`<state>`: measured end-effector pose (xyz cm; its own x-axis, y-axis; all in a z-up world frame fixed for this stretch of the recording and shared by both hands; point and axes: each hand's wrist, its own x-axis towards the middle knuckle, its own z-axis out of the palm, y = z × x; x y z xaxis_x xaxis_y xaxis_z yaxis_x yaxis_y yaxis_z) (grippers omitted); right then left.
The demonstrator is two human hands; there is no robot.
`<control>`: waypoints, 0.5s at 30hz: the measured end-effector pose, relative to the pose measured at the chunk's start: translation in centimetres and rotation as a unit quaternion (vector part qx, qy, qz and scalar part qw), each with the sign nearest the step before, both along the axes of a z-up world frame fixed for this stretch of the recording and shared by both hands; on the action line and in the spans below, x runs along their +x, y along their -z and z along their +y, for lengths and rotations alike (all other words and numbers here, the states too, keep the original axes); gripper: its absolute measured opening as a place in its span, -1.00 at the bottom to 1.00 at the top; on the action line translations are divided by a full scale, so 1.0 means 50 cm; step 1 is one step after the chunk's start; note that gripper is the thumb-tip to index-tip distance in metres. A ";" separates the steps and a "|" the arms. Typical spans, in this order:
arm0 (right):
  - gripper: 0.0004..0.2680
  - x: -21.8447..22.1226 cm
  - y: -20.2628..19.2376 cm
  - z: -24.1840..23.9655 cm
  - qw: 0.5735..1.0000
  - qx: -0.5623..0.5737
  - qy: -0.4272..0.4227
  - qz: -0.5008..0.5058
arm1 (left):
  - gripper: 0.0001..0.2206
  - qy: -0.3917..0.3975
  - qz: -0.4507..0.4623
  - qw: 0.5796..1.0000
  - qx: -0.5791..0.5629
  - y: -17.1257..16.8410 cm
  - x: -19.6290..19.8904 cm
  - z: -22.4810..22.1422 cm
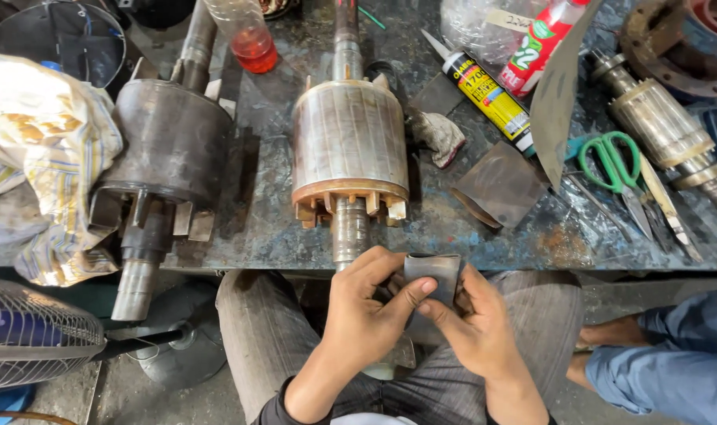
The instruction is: Sanding the shaft of a motor rotor using sandpaper to remove debris and smooth the surface.
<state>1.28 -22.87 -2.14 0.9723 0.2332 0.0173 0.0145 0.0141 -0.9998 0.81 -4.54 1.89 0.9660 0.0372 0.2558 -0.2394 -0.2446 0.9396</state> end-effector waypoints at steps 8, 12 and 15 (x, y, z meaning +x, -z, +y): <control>-0.79 0.175 -0.145 0.018 0.875 -0.254 -0.041 -0.409 | -0.41 -0.137 0.042 0.977 0.160 0.046 -0.002 0.061; -0.81 0.247 -0.150 0.056 0.825 -0.307 -0.089 -0.465 | -0.06 -0.061 0.179 0.973 0.133 0.029 0.004 0.050; -0.79 0.282 -0.166 0.093 0.794 -0.338 -0.137 -0.486 | -0.04 -0.020 0.294 0.954 0.051 0.019 0.015 0.048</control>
<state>15.39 -18.24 6.17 0.4863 0.7098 0.5096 0.8736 -0.3844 -0.2983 1.58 -2.16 0.96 0.9419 0.0808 -0.3260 0.3335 -0.3401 0.8793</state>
